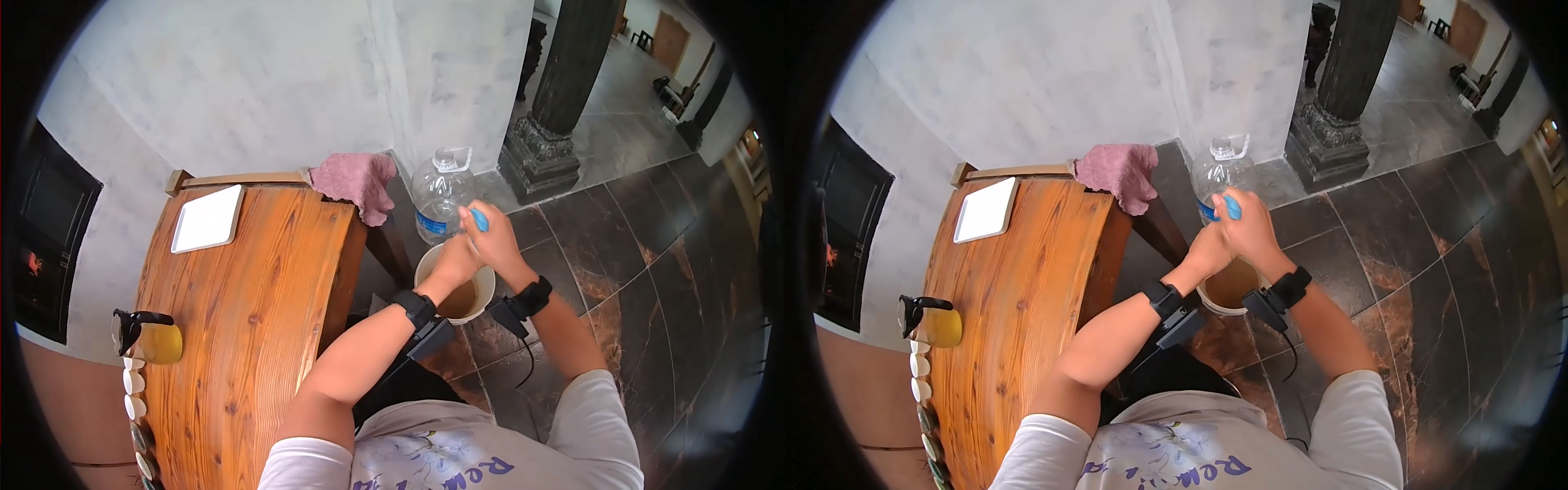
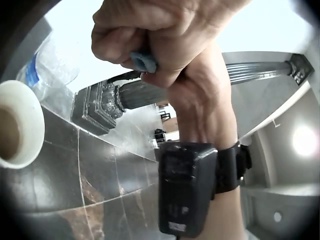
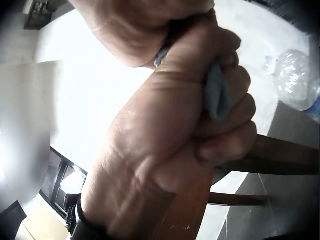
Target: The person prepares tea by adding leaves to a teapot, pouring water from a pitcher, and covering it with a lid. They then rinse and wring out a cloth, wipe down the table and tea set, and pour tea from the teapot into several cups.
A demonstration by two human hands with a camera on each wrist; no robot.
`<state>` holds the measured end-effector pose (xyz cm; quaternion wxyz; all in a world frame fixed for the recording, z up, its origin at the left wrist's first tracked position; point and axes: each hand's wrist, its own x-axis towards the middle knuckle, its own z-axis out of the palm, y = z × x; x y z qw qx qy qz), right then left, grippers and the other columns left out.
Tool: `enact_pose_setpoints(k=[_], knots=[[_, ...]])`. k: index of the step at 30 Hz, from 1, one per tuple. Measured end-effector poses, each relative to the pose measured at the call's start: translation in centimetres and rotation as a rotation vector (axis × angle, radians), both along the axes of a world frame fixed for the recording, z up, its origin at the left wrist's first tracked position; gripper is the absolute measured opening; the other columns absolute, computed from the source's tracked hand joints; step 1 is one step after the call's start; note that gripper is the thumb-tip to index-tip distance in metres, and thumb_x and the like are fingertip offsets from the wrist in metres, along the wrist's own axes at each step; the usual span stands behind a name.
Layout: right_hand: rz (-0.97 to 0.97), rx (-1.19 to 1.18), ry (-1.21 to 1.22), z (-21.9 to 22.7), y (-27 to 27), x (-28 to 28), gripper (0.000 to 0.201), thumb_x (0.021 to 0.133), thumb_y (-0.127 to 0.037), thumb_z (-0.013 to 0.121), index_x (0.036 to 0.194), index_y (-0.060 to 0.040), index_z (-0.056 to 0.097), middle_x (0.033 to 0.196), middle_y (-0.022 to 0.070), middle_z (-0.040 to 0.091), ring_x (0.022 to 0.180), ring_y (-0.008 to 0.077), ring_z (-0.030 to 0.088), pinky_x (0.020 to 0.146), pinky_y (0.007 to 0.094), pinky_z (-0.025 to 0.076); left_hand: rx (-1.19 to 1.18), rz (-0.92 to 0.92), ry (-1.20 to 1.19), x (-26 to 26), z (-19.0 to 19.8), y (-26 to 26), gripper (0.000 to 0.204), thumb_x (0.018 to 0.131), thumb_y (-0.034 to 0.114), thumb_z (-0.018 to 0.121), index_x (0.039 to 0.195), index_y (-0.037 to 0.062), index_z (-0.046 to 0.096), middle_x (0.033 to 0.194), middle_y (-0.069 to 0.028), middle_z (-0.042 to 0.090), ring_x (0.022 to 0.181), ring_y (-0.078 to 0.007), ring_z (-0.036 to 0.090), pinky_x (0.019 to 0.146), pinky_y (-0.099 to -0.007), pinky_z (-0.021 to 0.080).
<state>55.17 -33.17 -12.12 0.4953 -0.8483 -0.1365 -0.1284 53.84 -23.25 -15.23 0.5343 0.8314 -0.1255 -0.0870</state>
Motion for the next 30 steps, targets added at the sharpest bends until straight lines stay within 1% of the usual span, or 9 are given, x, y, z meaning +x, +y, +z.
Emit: enact_pose_setpoints(k=[1, 8, 12, 14, 17, 20, 22, 27, 30], knots=[[0.002, -0.001, -0.006, -0.1, 0.0, -0.2, 0.023, 0.082, -0.022, 0.055, 0.071, -0.0027, 0.054, 0.064, 0.0135, 0.058, 0.064, 0.0312, 0.053, 0.057, 0.0359, 0.041, 0.174, 0.038, -0.025, 0.2, 0.5, 0.0, 0.030, 0.072, 0.024, 0.061, 0.074, -0.0063, 0.058, 0.076, -0.0250, 0.060, 0.071, -0.0385, 0.060, 0.066, -0.0437, 0.046], [-0.012, 0.356, -0.008, 0.4, 0.8, -1.6, 0.014, 0.080, -0.012, 0.059, 0.074, 0.0014, 0.058, 0.070, 0.0066, 0.060, 0.067, 0.0105, 0.053, 0.063, 0.0256, 0.042, 0.455, 0.158, -0.250, -0.8, 1.8, -0.3, 0.017, 0.074, 0.014, 0.054, 0.072, -0.0017, 0.060, 0.067, -0.0228, 0.059, 0.068, -0.0389, 0.058, 0.062, -0.0474, 0.046], [-0.063, 0.747, 0.083, 2.6, 1.1, -2.3, 0.013, 0.080, -0.012, 0.062, 0.078, 0.0005, 0.059, 0.073, -0.0017, 0.057, 0.068, 0.0025, 0.049, 0.060, 0.0186, 0.041, 0.559, 0.142, -0.344, -1.9, 4.0, -0.3, 0.030, 0.072, 0.012, 0.056, 0.100, 0.0010, 0.050, 0.067, -0.0217, 0.060, 0.066, -0.0373, 0.060, 0.061, -0.0457, 0.048], [0.046, 0.790, 0.105, 4.2, 0.6, -2.8, 0.011, 0.081, -0.012, 0.061, 0.085, -0.0024, 0.059, 0.067, -0.0026, 0.054, 0.061, 0.0006, 0.045, 0.054, 0.0164, 0.036, 0.360, 0.021, -0.315, -2.5, 5.8, 0.6, 0.044, 0.071, 0.018, 0.059, 0.108, 0.0020, 0.043, 0.073, -0.0250, 0.058, 0.071, -0.0401, 0.057, 0.065, -0.0482, 0.047], [0.225, 0.732, 0.159, 7.4, -0.5, -4.5, 0.013, 0.082, -0.014, 0.061, 0.088, -0.0031, 0.057, 0.071, -0.0021, 0.054, 0.063, 0.0013, 0.047, 0.055, 0.0171, 0.038, -0.125, -0.517, 0.222, -3.0, 11.3, 3.6, 0.079, 0.072, 0.025, 0.070, 0.131, 0.0032, 0.022, 0.119, -0.0096, 0.041, 0.109, -0.0155, 0.040, 0.090, -0.0285, 0.034], [0.548, 0.772, 0.193, 11.5, -0.3, -7.4, 0.015, 0.083, -0.017, 0.059, 0.088, -0.0033, 0.056, 0.076, -0.0008, 0.056, 0.069, 0.0039, 0.050, 0.061, 0.0193, 0.041, -0.575, -0.665, 0.648, -3.8, 13.2, 7.3, 0.077, 0.076, 0.022, 0.064, 0.134, 0.0010, 0.018, 0.126, -0.0127, 0.040, 0.095, -0.0179, 0.057, 0.080, -0.0283, 0.048], [0.809, 0.633, -0.042, 13.1, 0.0, -8.4, 0.017, 0.083, -0.018, 0.059, 0.089, -0.0030, 0.056, 0.079, 0.0005, 0.057, 0.074, 0.0065, 0.052, 0.066, 0.0207, 0.042, -0.909, -0.702, 0.966, -4.2, 10.2, 8.5, 0.076, 0.070, 0.016, 0.071, 0.130, -0.0002, 0.028, 0.121, -0.0079, 0.044, 0.109, -0.0166, 0.045, 0.092, -0.0313, 0.037], [1.323, 0.687, 0.401, 14.9, -0.1, -9.9, 0.019, 0.081, -0.017, 0.062, 0.088, -0.0013, 0.055, 0.078, 0.0044, 0.060, 0.068, 0.0089, 0.056, 0.062, 0.0224, 0.044, -0.694, -0.665, 1.035, -9.1, 3.7, 8.5, 0.058, 0.072, 0.018, 0.071, 0.119, 0.0009, 0.043, 0.109, -0.0066, 0.052, 0.099, -0.0141, 0.050, 0.090, -0.0281, 0.039], [1.443, 0.700, 0.460, 13.9, 0.3, -9.2, 0.015, 0.079, -0.015, 0.062, 0.085, -0.0028, 0.057, 0.077, 0.0024, 0.059, 0.068, 0.0077, 0.055, 0.061, 0.0219, 0.044, -1.210, -1.068, 0.953, -12.1, 12.9, 1.7, 0.074, 0.075, 0.028, 0.066, 0.127, -0.0089, 0.027, 0.128, -0.0256, 0.034, 0.120, -0.0414, 0.033, 0.103, -0.0482, 0.024]])
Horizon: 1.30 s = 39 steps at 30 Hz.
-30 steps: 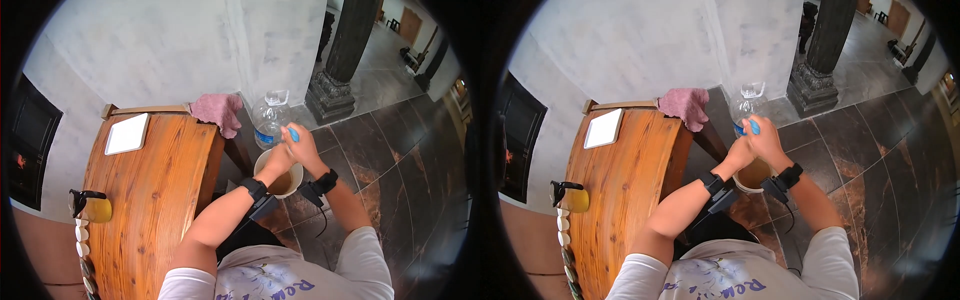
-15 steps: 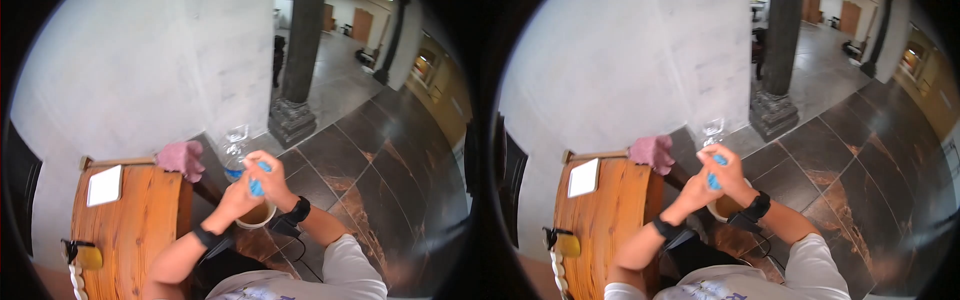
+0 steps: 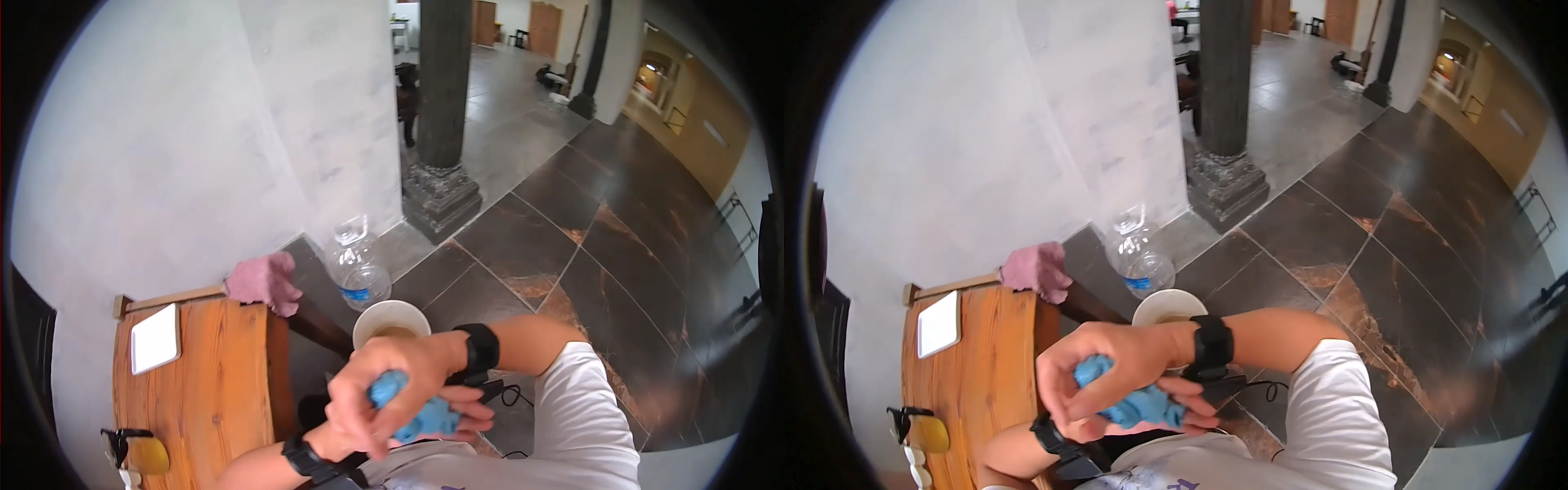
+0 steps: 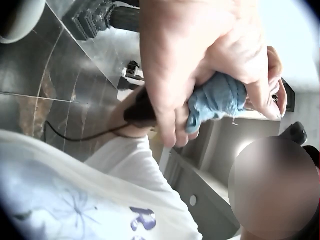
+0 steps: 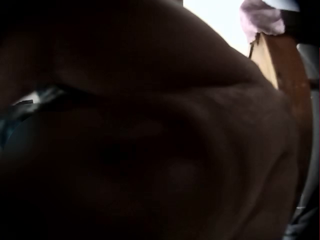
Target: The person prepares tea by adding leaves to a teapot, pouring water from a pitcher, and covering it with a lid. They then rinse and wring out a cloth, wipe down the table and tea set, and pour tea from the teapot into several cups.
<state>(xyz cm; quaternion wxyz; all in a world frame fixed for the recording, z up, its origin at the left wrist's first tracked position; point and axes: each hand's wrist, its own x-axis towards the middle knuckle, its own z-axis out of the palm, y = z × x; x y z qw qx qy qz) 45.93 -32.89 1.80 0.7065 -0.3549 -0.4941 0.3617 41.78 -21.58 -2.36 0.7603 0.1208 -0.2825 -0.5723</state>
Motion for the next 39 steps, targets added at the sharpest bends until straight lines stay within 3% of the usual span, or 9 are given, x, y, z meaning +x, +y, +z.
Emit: enact_pose_setpoints(k=[2, 4, 5, 10, 13, 25, 27, 30, 39], knots=[[0.130, 0.069, 0.098, -0.7, -0.2, 0.3, 0.013, 0.077, -0.015, 0.064, 0.083, -0.0045, 0.058, 0.078, 0.0010, 0.058, 0.070, 0.0063, 0.054, 0.061, 0.0213, 0.042, 0.119, 0.054, -0.293, 1.2, 1.3, 0.4, 0.063, 0.073, 0.025, 0.064, 0.120, -0.0053, 0.035, 0.115, -0.0209, 0.045, 0.109, -0.0336, 0.045, 0.098, -0.0424, 0.031], [0.111, 0.054, 0.089, -1.1, -0.4, 0.3, 0.016, 0.077, -0.017, 0.065, 0.083, -0.0040, 0.058, 0.078, 0.0006, 0.058, 0.069, 0.0063, 0.053, 0.060, 0.0208, 0.042, 0.635, 0.342, -0.010, -2.5, 0.7, 1.0, 0.041, 0.073, 0.019, 0.062, 0.104, -0.0012, 0.044, 0.089, -0.0128, 0.050, 0.084, -0.0225, 0.051, 0.080, -0.0360, 0.042], [0.035, 0.023, 0.105, -1.1, -0.7, 0.5, 0.018, 0.077, -0.018, 0.065, 0.083, -0.0038, 0.057, 0.078, 0.0007, 0.058, 0.069, 0.0065, 0.053, 0.060, 0.0206, 0.042, 0.377, 0.286, 0.124, -2.6, 0.0, 0.4, 0.023, 0.076, 0.013, 0.059, 0.089, 0.0030, 0.043, 0.071, -0.0050, 0.042, 0.067, -0.0146, 0.042, 0.062, -0.0298, 0.038], [-0.336, -0.135, 0.162, -2.6, -0.8, 2.6, 0.020, 0.085, -0.023, 0.057, 0.090, -0.0044, 0.052, 0.076, -0.0010, 0.052, 0.062, 0.0040, 0.048, 0.054, 0.0189, 0.039, 0.769, 0.410, -0.209, 2.2, -1.4, 0.9, 0.020, 0.082, 0.018, 0.058, 0.068, 0.0087, 0.048, 0.049, 0.0055, 0.036, 0.037, -0.0031, 0.029, 0.034, -0.0201, 0.018], [-0.512, -0.250, 0.110, -3.7, -0.6, 4.0, 0.022, 0.088, -0.022, 0.052, 0.089, -0.0005, 0.050, 0.060, -0.0012, 0.044, 0.057, 0.0067, 0.046, 0.052, 0.0210, 0.038, 0.931, 0.555, -0.339, 4.3, -2.5, 0.4, 0.020, 0.080, 0.016, 0.056, 0.065, 0.0094, 0.045, 0.047, 0.0045, 0.036, 0.035, -0.0038, 0.030, 0.033, -0.0195, 0.017], [-0.986, -0.322, 0.063, -11.7, -0.3, 8.7, 0.017, 0.090, -0.017, 0.044, 0.087, -0.0039, 0.055, 0.052, -0.0041, 0.036, 0.045, 0.0030, 0.033, 0.042, 0.0201, 0.030, 1.121, 0.865, -0.542, 9.9, -9.5, -1.9, 0.018, 0.072, 0.018, 0.057, 0.083, 0.0072, 0.049, 0.055, 0.0025, 0.042, 0.035, -0.0052, 0.034, 0.030, -0.0197, 0.018], [-1.029, -0.344, 0.091, -12.9, -0.2, 9.2, 0.016, 0.090, -0.016, 0.044, 0.086, -0.0044, 0.055, 0.052, -0.0039, 0.037, 0.045, 0.0032, 0.033, 0.041, 0.0199, 0.030, 1.181, 0.904, -0.654, 11.2, -12.9, -2.1, 0.041, 0.069, 0.026, 0.064, 0.097, -0.0012, 0.051, 0.080, -0.0103, 0.059, 0.063, -0.0196, 0.058, 0.056, -0.0319, 0.045], [-1.124, -0.399, 0.144, -14.7, -0.1, 10.1, 0.015, 0.090, -0.015, 0.044, 0.086, -0.0056, 0.056, 0.052, -0.0034, 0.037, 0.044, 0.0034, 0.034, 0.040, 0.0198, 0.029, 1.362, 0.947, -0.800, 13.5, -19.1, -2.4, 0.050, 0.067, 0.031, 0.065, 0.098, -0.0064, 0.054, 0.091, -0.0211, 0.061, 0.088, -0.0320, 0.059, 0.076, -0.0376, 0.044], [-1.430, -0.381, 0.392, -20.7, 0.4, 11.5, 0.015, 0.089, -0.014, 0.046, 0.086, -0.0059, 0.059, 0.053, -0.0022, 0.041, 0.044, 0.0046, 0.038, 0.038, 0.0211, 0.030, 1.835, 0.918, -1.037, 12.0, -15.8, -3.9, 0.033, 0.074, 0.028, 0.055, 0.087, -0.0025, 0.061, 0.087, -0.0232, 0.061, 0.086, -0.0364, 0.059, 0.076, -0.0425, 0.047]])
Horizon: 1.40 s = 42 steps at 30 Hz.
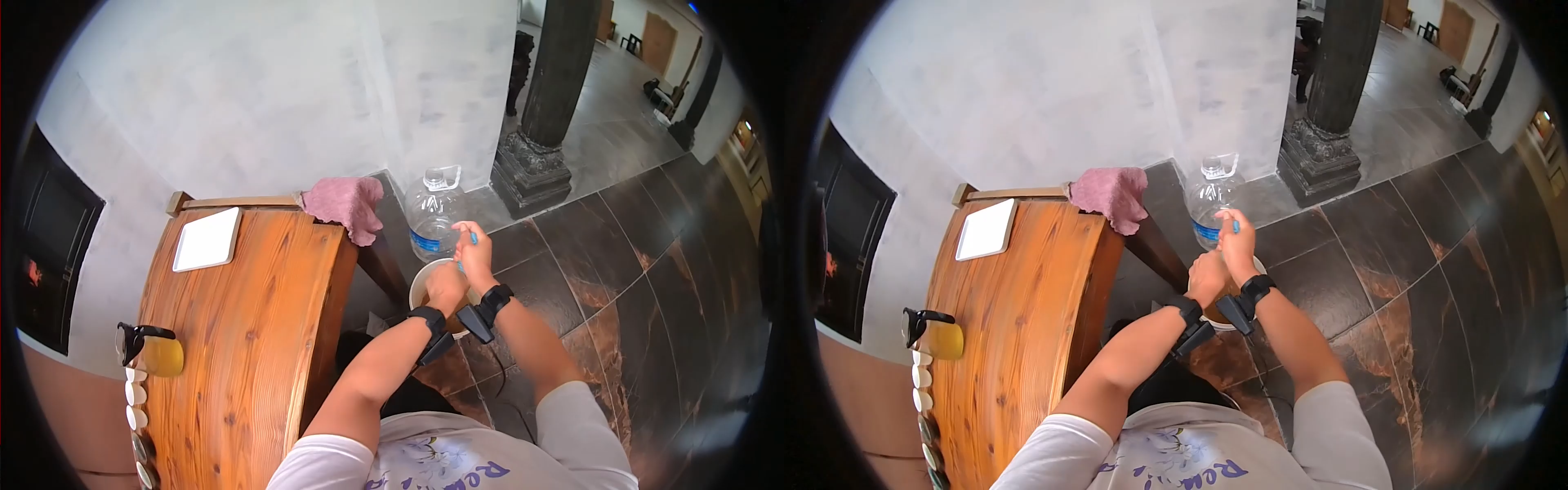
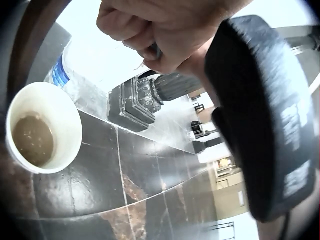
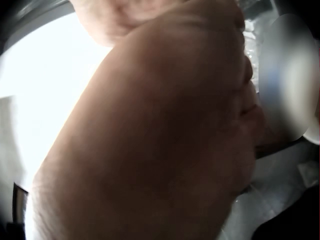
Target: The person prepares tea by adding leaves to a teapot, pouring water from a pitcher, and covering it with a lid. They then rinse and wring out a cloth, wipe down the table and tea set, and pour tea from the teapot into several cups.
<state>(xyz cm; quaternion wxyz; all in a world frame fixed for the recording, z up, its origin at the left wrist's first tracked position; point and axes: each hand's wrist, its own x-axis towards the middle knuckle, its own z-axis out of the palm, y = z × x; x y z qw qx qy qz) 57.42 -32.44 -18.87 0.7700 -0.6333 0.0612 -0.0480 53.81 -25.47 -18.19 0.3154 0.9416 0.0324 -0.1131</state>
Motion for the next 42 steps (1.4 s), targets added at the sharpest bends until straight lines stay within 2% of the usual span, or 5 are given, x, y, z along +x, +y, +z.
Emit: enact_pose_setpoints(k=[10, 17, 24, 33, 42], knots=[[0.114, 0.559, -0.001, 6.8, -1.7, -2.4, 0.027, 0.091, -0.026, 0.041, 0.093, -0.0034, 0.055, 0.048, -0.0057, 0.028, 0.039, 0.0056, 0.030, 0.040, 0.0206, 0.029, -0.020, -0.367, -0.266, -1.4, 7.2, 3.2, 0.034, 0.073, 0.018, 0.061, 0.099, -0.0020, 0.053, 0.084, -0.0212, 0.062, 0.080, -0.0362, 0.060, 0.072, -0.0412, 0.047], [0.858, 0.720, -0.230, 18.3, -1.1, -9.4, 0.033, 0.091, -0.031, 0.036, 0.080, -0.0017, 0.048, 0.043, -0.0029, 0.029, 0.036, 0.0099, 0.031, 0.039, 0.0263, 0.032, -1.421, -0.861, 0.692, -2.0, 13.5, 8.5, 0.083, 0.073, 0.054, 0.059, 0.127, -0.0029, 0.031, 0.120, -0.0176, 0.046, 0.108, -0.0292, 0.048, 0.094, -0.0369, 0.037], [1.389, 0.598, -0.462, 21.5, -1.5, -11.2, 0.022, 0.081, -0.015, 0.057, 0.069, 0.0030, 0.056, 0.054, 0.0048, 0.053, 0.047, 0.0206, 0.051, 0.045, 0.0293, 0.039, -1.712, -0.761, 0.999, -9.6, 15.8, 5.9, 0.106, 0.060, 0.041, 0.076, 0.133, 0.0173, 0.003, 0.099, -0.0168, 0.051, 0.080, -0.0248, 0.059, 0.060, -0.0324, 0.052], [1.040, -0.242, -0.520, 17.4, -3.2, -10.2, 0.027, 0.086, -0.017, 0.049, 0.064, -0.0015, 0.051, 0.056, 0.0028, 0.052, 0.051, 0.0069, 0.047, 0.047, 0.0224, 0.037, -1.231, -0.611, 0.783, -9.7, 12.9, 5.6, 0.019, 0.078, 0.021, 0.066, 0.077, 0.0071, 0.053, 0.052, 0.0057, 0.041, 0.039, -0.0013, 0.033, 0.034, -0.0186, 0.022], [0.508, 0.162, -0.157, 7.0, -1.5, -5.9, 0.027, 0.092, -0.023, 0.043, 0.078, -0.0008, 0.048, 0.050, -0.0030, 0.033, 0.040, 0.0046, 0.031, 0.040, 0.0211, 0.030, -0.826, -0.256, 0.131, -4.1, 2.4, 2.4, 0.014, 0.071, 0.017, 0.065, 0.071, 0.0062, 0.056, 0.054, -0.0004, 0.048, 0.043, -0.0069, 0.045, 0.037, -0.0221, 0.032]])
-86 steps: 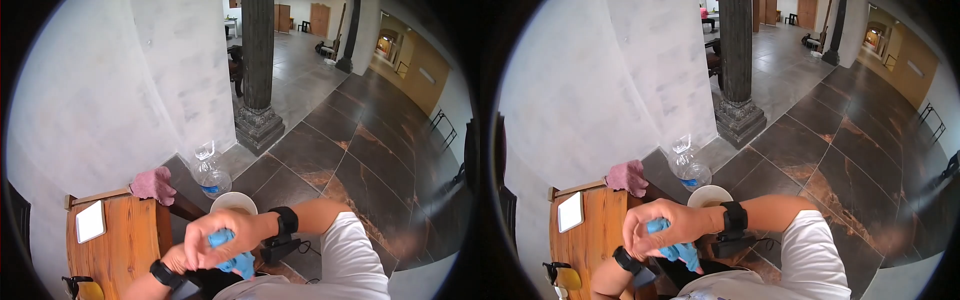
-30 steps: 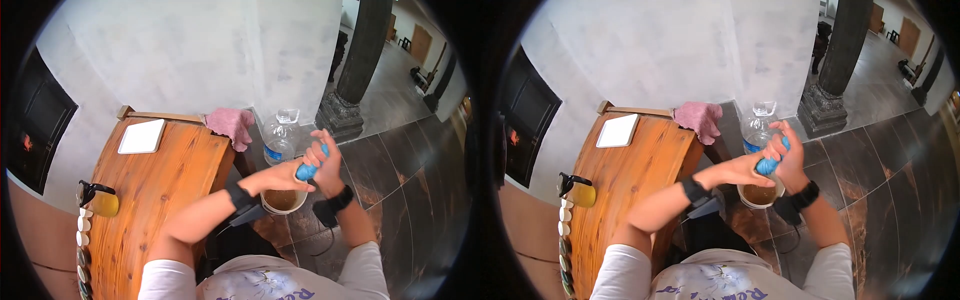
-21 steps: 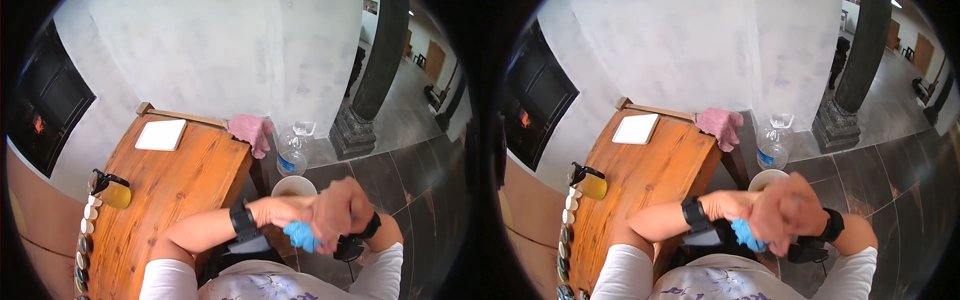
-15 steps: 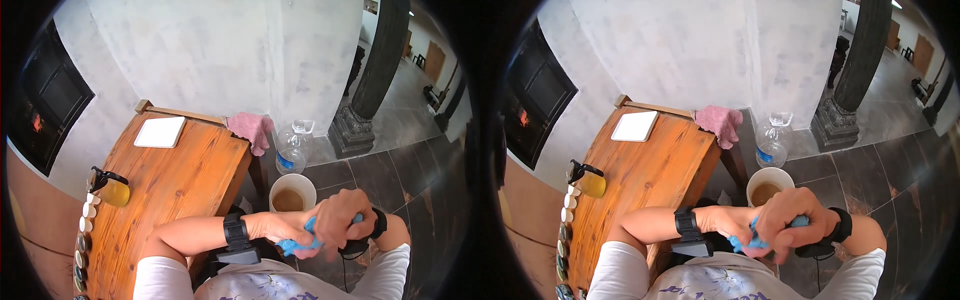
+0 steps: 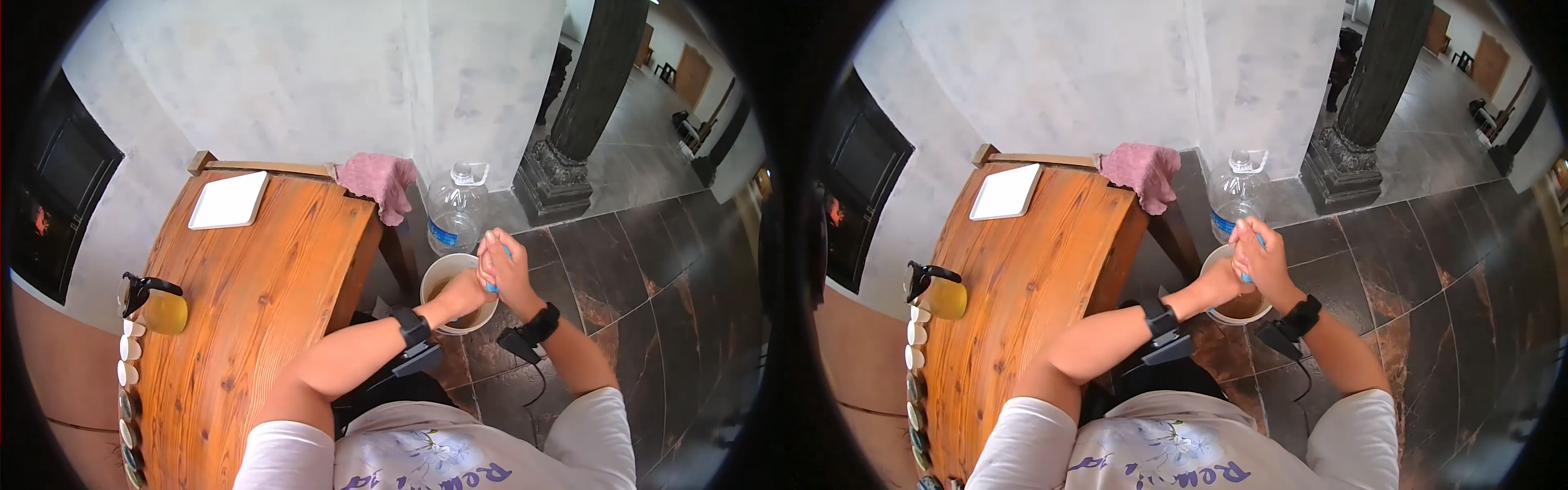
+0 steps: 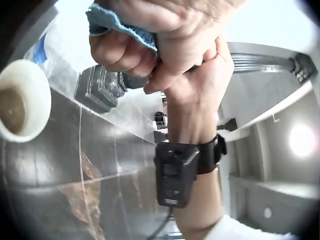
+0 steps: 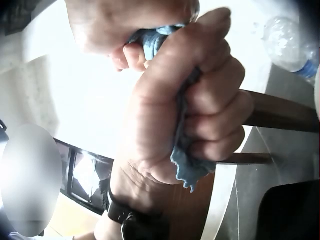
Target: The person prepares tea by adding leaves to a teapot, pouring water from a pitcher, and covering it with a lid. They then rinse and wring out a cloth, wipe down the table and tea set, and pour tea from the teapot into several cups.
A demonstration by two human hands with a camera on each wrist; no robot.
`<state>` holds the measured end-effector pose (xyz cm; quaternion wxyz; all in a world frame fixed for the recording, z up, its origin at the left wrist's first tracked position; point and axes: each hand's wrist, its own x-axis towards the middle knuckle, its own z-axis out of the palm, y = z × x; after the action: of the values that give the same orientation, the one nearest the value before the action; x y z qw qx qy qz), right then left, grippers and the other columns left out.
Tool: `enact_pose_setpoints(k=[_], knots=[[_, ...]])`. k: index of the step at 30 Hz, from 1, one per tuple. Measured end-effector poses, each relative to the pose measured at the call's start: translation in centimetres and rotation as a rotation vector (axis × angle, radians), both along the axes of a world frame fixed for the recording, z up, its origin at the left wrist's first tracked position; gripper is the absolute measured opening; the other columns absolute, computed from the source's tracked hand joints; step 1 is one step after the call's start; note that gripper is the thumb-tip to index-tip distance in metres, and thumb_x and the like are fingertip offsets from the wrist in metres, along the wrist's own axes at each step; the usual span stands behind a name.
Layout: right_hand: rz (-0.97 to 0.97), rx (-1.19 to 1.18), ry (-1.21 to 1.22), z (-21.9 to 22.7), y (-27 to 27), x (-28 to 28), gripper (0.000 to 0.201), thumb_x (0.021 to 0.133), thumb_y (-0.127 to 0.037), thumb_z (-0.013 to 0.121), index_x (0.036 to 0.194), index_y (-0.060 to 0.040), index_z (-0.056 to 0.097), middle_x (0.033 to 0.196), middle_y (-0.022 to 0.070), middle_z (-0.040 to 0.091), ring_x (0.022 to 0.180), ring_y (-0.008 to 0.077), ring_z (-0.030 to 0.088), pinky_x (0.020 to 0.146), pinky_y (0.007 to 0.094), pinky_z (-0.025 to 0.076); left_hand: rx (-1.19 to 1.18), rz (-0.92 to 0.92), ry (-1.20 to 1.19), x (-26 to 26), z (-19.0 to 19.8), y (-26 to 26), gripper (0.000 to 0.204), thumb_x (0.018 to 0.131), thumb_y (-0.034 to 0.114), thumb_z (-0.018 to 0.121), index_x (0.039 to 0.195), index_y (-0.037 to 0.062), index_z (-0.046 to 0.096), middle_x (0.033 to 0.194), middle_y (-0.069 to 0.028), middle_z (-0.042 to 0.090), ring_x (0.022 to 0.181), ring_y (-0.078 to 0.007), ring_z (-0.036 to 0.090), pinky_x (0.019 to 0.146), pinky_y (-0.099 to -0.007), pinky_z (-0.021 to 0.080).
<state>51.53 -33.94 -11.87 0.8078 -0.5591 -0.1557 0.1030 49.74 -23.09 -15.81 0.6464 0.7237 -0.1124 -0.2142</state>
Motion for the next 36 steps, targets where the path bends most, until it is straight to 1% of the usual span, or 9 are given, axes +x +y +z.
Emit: enact_pose_setpoints(k=[5, 6, 8, 11, 14, 24, 28, 31, 36], knots=[[-0.259, 0.154, 0.091, -2.4, -0.6, 1.6, 0.025, 0.092, -0.022, 0.044, 0.082, 0.0002, 0.050, 0.050, -0.0022, 0.032, 0.041, 0.0057, 0.032, 0.041, 0.0223, 0.032, 0.330, 0.150, -0.663, 1.6, -2.6, 0.5, 0.025, 0.074, 0.015, 0.064, 0.092, 0.0043, 0.050, 0.067, -0.0076, 0.056, 0.056, -0.0110, 0.055, 0.042, -0.0254, 0.041], [-0.280, 0.211, 0.108, -2.5, -1.1, 1.8, 0.024, 0.091, -0.021, 0.045, 0.085, 0.0008, 0.051, 0.050, -0.0019, 0.033, 0.042, 0.0060, 0.033, 0.042, 0.0227, 0.033, 0.338, 0.151, -0.658, 1.6, -1.3, 1.2, 0.025, 0.074, 0.015, 0.064, 0.092, 0.0043, 0.050, 0.067, -0.0076, 0.056, 0.056, -0.0110, 0.055, 0.042, -0.0254, 0.041], [-0.275, 0.177, 0.104, -1.6, -1.7, 1.8, 0.022, 0.091, -0.020, 0.045, 0.090, 0.0009, 0.052, 0.051, -0.0018, 0.033, 0.043, 0.0067, 0.034, 0.044, 0.0228, 0.034, 0.066, -0.061, 0.070, 1.4, 3.1, 2.3, 0.033, 0.076, 0.011, 0.061, 0.103, 0.0071, 0.043, 0.068, -0.0097, 0.057, 0.056, -0.0140, 0.057, 0.041, -0.0266, 0.042], [-0.223, 0.135, 0.082, -1.5, -1.8, 1.9, 0.022, 0.091, -0.016, 0.045, 0.104, -0.0007, 0.054, 0.054, -0.0030, 0.036, 0.048, 0.0064, 0.037, 0.047, 0.0210, 0.034, 0.245, 0.017, -0.055, 1.0, 5.6, 2.8, 0.033, 0.079, 0.008, 0.057, 0.105, 0.0080, 0.038, 0.066, -0.0099, 0.057, 0.054, -0.0133, 0.056, 0.039, -0.0262, 0.042], [-0.340, -0.176, -0.055, -0.7, -0.4, 1.0, 0.024, 0.090, -0.017, 0.046, 0.109, -0.0029, 0.054, 0.062, -0.0051, 0.043, 0.054, 0.0030, 0.039, 0.049, 0.0181, 0.033, 0.486, 0.178, -0.639, 0.3, 4.1, 1.7, 0.040, 0.071, 0.007, 0.058, 0.102, 0.0048, 0.033, 0.068, -0.0228, 0.056, 0.064, -0.0437, 0.054, 0.054, -0.0462, 0.044], [-0.078, 0.130, -0.112, 0.3, 1.1, -1.4, 0.044, 0.089, -0.018, 0.047, 0.126, 0.0016, 0.036, 0.102, 0.0126, 0.058, 0.087, 0.0128, 0.052, 0.078, 0.0232, 0.042, 0.334, 0.274, -0.630, -0.3, 5.7, 2.0, 0.025, 0.059, 0.006, 0.069, 0.080, 0.0018, 0.056, 0.073, -0.0169, 0.060, 0.068, -0.0361, 0.058, 0.059, -0.0416, 0.044], [-0.206, -0.164, -0.124, 0.4, 1.2, -1.3, 0.042, 0.086, -0.011, 0.051, 0.124, 0.0017, 0.038, 0.095, 0.0112, 0.060, 0.079, 0.0122, 0.055, 0.073, 0.0240, 0.044, 0.128, 0.399, -0.632, -1.1, 5.7, 1.9, 0.025, 0.058, 0.005, 0.067, 0.081, 0.0012, 0.057, 0.073, -0.0163, 0.061, 0.068, -0.0344, 0.059, 0.062, -0.0400, 0.045], [-0.228, -0.108, -0.028, 1.1, 0.6, -1.0, 0.039, 0.088, -0.013, 0.050, 0.123, 0.0020, 0.040, 0.081, 0.0044, 0.056, 0.072, 0.0081, 0.052, 0.069, 0.0221, 0.044, -0.169, 0.128, -0.095, -2.6, 8.9, 3.5, 0.018, 0.075, 0.015, 0.061, 0.084, -0.0005, 0.058, 0.065, -0.0116, 0.060, 0.050, -0.0195, 0.059, 0.043, -0.0293, 0.047], [-0.167, 0.111, -0.006, 4.8, 2.6, -2.0, 0.037, 0.090, -0.016, 0.047, 0.121, 0.0011, 0.039, 0.065, -0.0026, 0.040, 0.062, 0.0052, 0.044, 0.065, 0.0198, 0.041, -0.550, 0.162, -0.049, -3.8, 11.1, 6.3, 0.026, 0.085, 0.023, 0.051, 0.078, -0.0016, 0.056, 0.054, -0.0098, 0.056, 0.039, -0.0146, 0.054, 0.033, -0.0239, 0.044]])
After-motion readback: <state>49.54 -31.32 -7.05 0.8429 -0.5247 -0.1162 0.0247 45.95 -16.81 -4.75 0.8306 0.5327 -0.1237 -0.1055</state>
